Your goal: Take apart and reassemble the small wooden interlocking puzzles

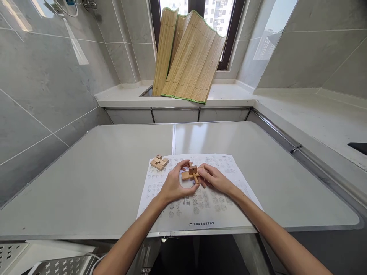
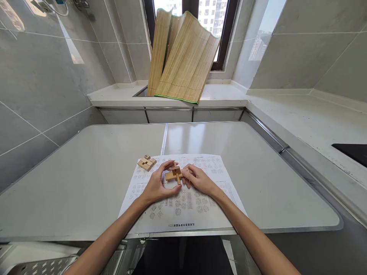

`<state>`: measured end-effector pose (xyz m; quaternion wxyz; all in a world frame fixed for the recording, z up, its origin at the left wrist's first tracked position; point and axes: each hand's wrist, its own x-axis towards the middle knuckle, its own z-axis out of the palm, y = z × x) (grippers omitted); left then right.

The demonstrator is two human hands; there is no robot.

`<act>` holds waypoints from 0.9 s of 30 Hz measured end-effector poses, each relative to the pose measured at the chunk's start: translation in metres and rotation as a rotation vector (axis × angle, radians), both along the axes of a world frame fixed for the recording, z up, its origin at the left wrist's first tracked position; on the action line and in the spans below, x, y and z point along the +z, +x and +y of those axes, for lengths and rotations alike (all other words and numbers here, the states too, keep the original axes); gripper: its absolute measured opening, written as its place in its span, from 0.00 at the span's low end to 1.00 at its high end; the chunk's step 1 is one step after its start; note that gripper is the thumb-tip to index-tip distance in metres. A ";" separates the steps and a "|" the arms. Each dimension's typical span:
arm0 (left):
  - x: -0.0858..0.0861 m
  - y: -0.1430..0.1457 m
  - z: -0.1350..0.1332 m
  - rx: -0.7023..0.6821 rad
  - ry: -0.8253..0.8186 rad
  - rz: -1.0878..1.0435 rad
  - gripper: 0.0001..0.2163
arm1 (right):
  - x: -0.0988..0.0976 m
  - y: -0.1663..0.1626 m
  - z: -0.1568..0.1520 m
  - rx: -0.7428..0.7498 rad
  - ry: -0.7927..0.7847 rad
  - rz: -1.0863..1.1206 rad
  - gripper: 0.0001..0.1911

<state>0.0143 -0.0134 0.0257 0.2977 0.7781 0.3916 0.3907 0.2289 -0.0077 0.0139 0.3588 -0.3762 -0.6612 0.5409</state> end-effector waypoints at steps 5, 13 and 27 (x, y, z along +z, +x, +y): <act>-0.003 -0.001 0.001 0.008 0.051 0.054 0.36 | -0.007 -0.002 0.002 -0.074 0.014 -0.038 0.21; -0.006 0.001 0.002 0.020 0.151 0.143 0.33 | -0.013 -0.002 0.003 -0.332 0.307 -0.392 0.18; -0.012 0.000 0.004 0.000 0.071 0.222 0.35 | -0.010 -0.002 0.001 -0.291 0.335 -0.460 0.16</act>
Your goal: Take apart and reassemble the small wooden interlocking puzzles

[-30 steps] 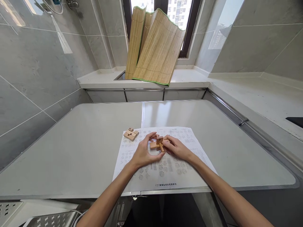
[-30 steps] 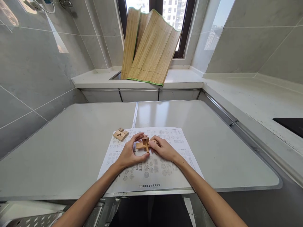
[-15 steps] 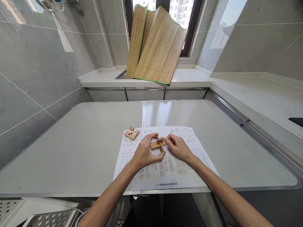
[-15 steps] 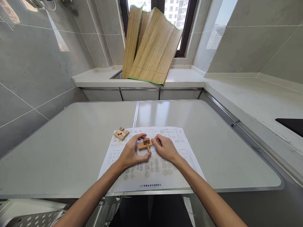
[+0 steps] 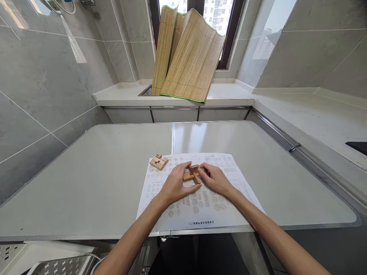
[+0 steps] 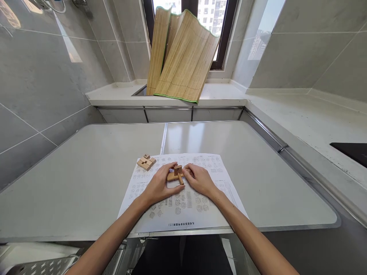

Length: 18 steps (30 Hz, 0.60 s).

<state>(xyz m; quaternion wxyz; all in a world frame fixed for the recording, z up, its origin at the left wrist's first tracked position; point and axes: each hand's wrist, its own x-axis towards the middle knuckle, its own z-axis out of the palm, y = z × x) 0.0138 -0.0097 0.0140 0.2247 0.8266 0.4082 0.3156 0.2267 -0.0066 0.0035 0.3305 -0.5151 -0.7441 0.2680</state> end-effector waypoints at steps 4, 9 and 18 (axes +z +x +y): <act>-0.007 -0.003 0.002 0.006 -0.067 0.016 0.42 | -0.002 0.000 0.000 0.103 -0.032 0.085 0.18; -0.008 -0.003 0.005 -0.032 -0.034 0.054 0.42 | -0.007 0.002 -0.002 0.129 -0.076 0.079 0.20; 0.001 0.001 0.003 0.021 0.099 0.052 0.19 | 0.001 -0.001 -0.004 0.173 -0.114 0.192 0.21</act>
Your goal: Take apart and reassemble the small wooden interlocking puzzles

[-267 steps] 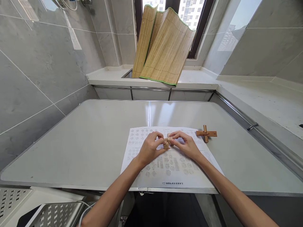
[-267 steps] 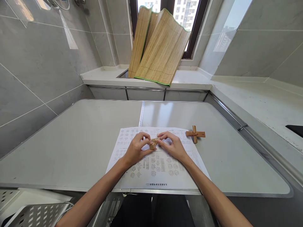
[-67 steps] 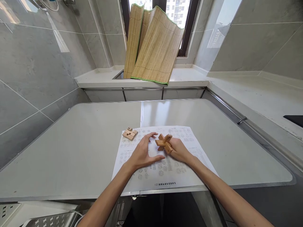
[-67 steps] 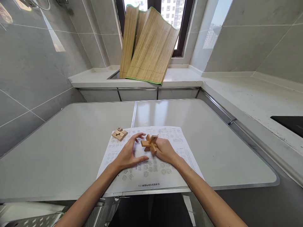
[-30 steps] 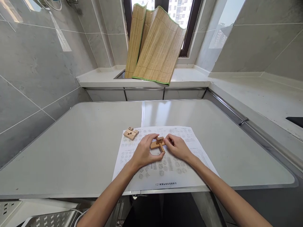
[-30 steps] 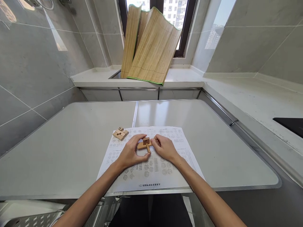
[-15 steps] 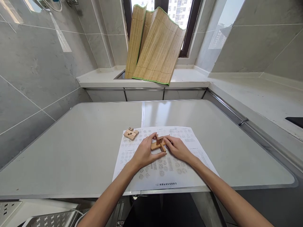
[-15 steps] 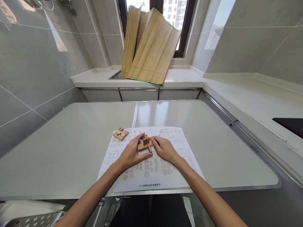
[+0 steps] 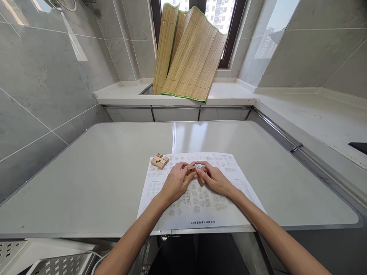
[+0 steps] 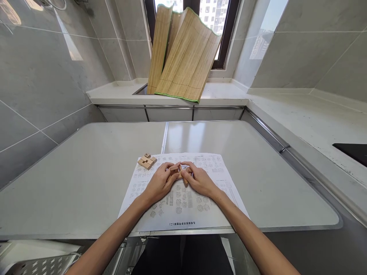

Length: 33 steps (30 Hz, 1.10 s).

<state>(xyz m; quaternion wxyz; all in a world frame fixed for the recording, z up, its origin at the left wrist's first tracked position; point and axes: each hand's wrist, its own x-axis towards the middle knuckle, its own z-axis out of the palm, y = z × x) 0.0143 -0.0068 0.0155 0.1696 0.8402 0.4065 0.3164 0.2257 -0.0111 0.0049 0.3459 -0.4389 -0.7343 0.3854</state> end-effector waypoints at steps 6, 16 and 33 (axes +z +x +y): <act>0.001 0.000 -0.002 0.003 0.013 0.001 0.15 | -0.002 0.002 0.001 -0.023 0.027 -0.036 0.25; 0.003 0.001 -0.004 0.031 0.063 0.044 0.14 | -0.008 0.002 0.000 -0.095 0.237 -0.164 0.19; 0.000 0.001 -0.004 0.091 0.111 0.072 0.17 | -0.016 0.002 -0.001 -0.240 0.546 -0.271 0.11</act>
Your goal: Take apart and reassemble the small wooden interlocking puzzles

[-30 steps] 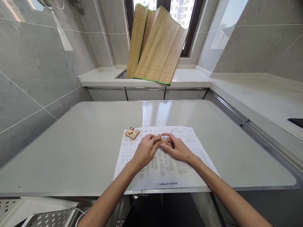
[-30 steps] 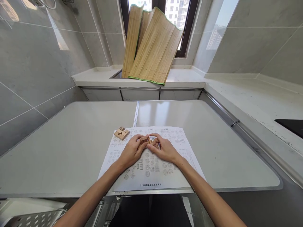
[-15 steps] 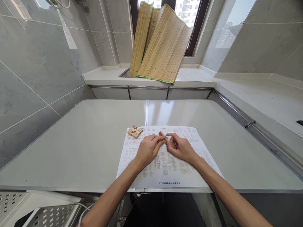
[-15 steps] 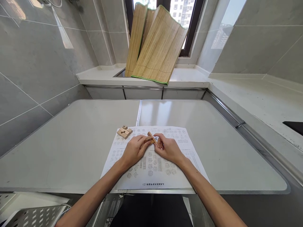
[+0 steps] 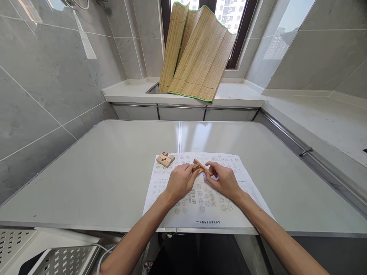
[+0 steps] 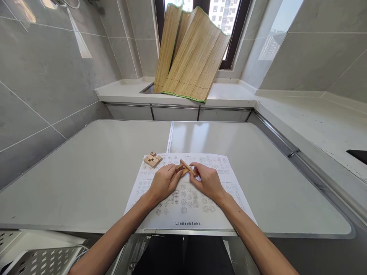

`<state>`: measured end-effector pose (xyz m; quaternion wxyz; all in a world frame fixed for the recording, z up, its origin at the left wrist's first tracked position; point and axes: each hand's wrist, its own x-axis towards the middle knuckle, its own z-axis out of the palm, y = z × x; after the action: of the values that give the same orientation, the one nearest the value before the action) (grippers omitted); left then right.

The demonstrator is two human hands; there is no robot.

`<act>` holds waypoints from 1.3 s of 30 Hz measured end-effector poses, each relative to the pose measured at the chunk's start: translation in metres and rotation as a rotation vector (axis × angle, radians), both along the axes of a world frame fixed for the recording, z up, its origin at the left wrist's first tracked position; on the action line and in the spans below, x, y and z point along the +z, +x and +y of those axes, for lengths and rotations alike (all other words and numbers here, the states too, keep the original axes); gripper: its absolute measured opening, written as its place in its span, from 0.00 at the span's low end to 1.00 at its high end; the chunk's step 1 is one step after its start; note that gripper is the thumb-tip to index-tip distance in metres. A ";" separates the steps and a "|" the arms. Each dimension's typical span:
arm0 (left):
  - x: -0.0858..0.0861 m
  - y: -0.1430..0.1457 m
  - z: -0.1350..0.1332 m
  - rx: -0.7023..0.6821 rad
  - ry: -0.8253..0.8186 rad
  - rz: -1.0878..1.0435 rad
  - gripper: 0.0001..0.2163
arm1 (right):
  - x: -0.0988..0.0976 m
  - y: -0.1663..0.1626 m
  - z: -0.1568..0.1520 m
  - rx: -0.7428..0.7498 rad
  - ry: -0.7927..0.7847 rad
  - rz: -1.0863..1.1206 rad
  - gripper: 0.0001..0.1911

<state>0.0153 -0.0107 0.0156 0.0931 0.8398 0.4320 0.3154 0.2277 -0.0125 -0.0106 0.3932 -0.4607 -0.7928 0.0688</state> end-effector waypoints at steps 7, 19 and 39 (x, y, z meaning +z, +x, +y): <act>-0.001 -0.001 0.000 0.032 -0.026 -0.039 0.16 | 0.001 -0.002 -0.001 0.007 -0.025 0.018 0.11; -0.002 -0.002 -0.001 0.122 -0.122 -0.209 0.15 | 0.005 0.003 0.001 -0.101 -0.086 0.126 0.11; 0.005 -0.003 0.006 0.090 -0.414 -0.540 0.15 | 0.003 -0.001 0.004 -0.115 -0.202 -0.047 0.12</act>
<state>0.0126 -0.0044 0.0201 0.3586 0.6692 0.4833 0.4360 0.2265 -0.0087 -0.0080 0.3294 -0.5441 -0.7631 0.1150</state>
